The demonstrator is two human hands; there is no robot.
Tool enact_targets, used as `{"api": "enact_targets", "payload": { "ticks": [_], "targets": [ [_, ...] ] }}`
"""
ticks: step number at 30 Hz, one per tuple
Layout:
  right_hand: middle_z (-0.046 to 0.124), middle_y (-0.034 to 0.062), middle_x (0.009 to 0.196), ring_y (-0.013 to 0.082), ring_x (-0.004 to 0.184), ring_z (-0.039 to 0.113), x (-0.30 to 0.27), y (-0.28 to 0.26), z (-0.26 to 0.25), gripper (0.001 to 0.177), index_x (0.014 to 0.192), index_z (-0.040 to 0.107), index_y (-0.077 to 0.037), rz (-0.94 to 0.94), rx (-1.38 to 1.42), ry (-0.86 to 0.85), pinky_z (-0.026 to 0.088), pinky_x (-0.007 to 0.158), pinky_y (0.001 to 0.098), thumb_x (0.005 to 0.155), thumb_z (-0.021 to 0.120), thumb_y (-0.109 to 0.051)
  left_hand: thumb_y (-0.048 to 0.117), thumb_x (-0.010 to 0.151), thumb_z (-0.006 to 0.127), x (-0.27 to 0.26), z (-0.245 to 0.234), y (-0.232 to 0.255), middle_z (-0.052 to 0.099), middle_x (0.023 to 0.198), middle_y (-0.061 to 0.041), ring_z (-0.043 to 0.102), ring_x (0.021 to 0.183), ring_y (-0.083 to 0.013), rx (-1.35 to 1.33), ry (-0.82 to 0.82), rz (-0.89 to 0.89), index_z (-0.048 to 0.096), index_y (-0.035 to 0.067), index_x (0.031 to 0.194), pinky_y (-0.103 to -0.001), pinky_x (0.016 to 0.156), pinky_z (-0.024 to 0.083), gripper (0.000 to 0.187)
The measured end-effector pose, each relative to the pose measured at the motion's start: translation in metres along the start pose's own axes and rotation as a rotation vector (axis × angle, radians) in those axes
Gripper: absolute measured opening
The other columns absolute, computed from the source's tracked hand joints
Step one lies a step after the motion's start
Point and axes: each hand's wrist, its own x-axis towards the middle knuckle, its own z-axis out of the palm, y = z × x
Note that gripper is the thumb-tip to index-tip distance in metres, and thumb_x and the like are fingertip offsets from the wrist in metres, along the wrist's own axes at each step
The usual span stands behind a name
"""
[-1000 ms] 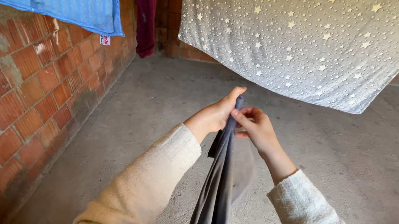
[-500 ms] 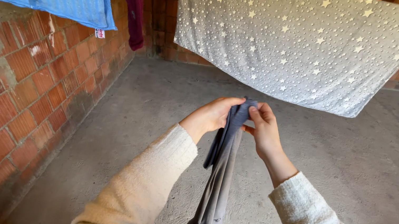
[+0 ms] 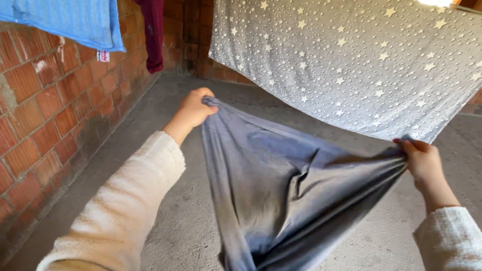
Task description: The person hangs pieces of laundry, including a blue cloth, a blue shirt, a maroon sock, and a pair of blue jeans, onto a clothesline using wooden and plastic clothespins.
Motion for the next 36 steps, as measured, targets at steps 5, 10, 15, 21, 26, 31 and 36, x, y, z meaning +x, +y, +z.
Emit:
{"api": "enact_targets", "payload": {
  "ticks": [5, 10, 15, 21, 26, 31, 36],
  "targets": [
    [0.075, 0.0263, 0.092, 0.0443, 0.095, 0.071, 0.029, 0.052, -0.059, 0.041, 0.099, 0.078, 0.000, -0.011, -0.574, 0.211, 0.050, 0.081, 0.0476, 0.105, 0.058, -0.035, 0.022, 0.075, 0.084, -0.013, -0.026, 0.037, 0.078, 0.080, -0.005, 0.073, 0.079, -0.0191, 0.275, 0.181, 0.025, 0.081, 0.015, 0.087, -0.033, 0.072, 0.052, 0.015],
    [0.069, 0.0284, 0.096, 0.0507, 0.090, 0.066, -0.018, -0.011, -0.074, 0.029, 0.109, 0.072, -0.008, 0.090, -0.526, 0.332, 0.051, 0.076, 0.0562, 0.109, 0.056, -0.033, 0.016, 0.086, 0.077, -0.035, -0.023, 0.088, 0.076, 0.097, -0.016, 0.072, 0.094, -0.0380, 0.339, 0.148, -0.072, 0.081, 0.018, 0.098, -0.045, 0.082, 0.054, 0.013],
    [0.075, 0.0254, 0.110, 0.0474, 0.108, 0.066, -0.002, 0.041, -0.117, 0.043, 0.129, 0.076, -0.011, 0.071, -0.549, 0.386, 0.050, 0.089, 0.0505, 0.105, 0.057, -0.042, 0.018, 0.087, 0.076, -0.017, -0.012, 0.059, 0.075, 0.095, -0.022, 0.071, 0.093, -0.0442, 0.443, 0.171, -0.020, 0.080, 0.016, 0.102, -0.051, 0.078, 0.054, 0.015],
    [0.074, 0.0168, 0.087, 0.0252, 0.065, 0.070, -0.028, 0.004, -0.110, 0.026, 0.118, 0.065, 0.002, 0.103, 0.132, 0.319, 0.056, 0.052, 0.0351, 0.116, 0.050, -0.019, 0.031, 0.105, 0.053, -0.009, 0.002, 0.071, 0.076, 0.106, -0.015, 0.073, 0.100, -0.0382, 0.807, 0.069, -0.125, 0.077, 0.012, 0.106, -0.047, 0.079, 0.059, 0.030],
    [0.074, 0.0053, 0.096, 0.0166, 0.090, 0.068, -0.028, -0.031, -0.094, 0.017, 0.118, 0.072, -0.010, -0.395, -0.165, 0.606, 0.050, 0.083, 0.0341, 0.113, 0.056, -0.015, 0.014, 0.106, 0.048, -0.020, 0.020, 0.155, 0.054, 0.051, -0.014, 0.061, 0.039, -0.0225, -0.652, 0.279, -0.049, 0.057, 0.001, 0.134, -0.036, 0.032, 0.051, 0.032],
    [0.063, 0.0135, 0.140, 0.0337, 0.120, 0.061, -0.050, -0.128, -0.087, 0.037, 0.146, 0.055, -0.012, -0.689, -0.260, 0.561, 0.044, 0.098, 0.0416, 0.109, 0.048, -0.009, 0.015, 0.103, 0.043, -0.025, -0.001, 0.224, 0.077, 0.076, -0.011, 0.074, 0.067, -0.0306, -0.330, 0.492, 0.455, 0.056, 0.011, 0.113, -0.040, 0.062, 0.056, 0.017],
    [0.044, 0.0305, 0.156, 0.0454, 0.145, 0.041, -0.023, -0.178, -0.122, 0.062, 0.156, 0.035, 0.005, -0.806, -0.301, 0.575, 0.031, 0.119, 0.0488, 0.098, 0.059, 0.001, 0.005, 0.099, 0.048, -0.009, -0.049, 0.266, 0.064, 0.074, -0.016, 0.057, 0.061, -0.0385, -0.191, 0.673, 0.660, 0.057, 0.016, 0.125, -0.048, 0.063, 0.040, 0.030]
  ]
}}
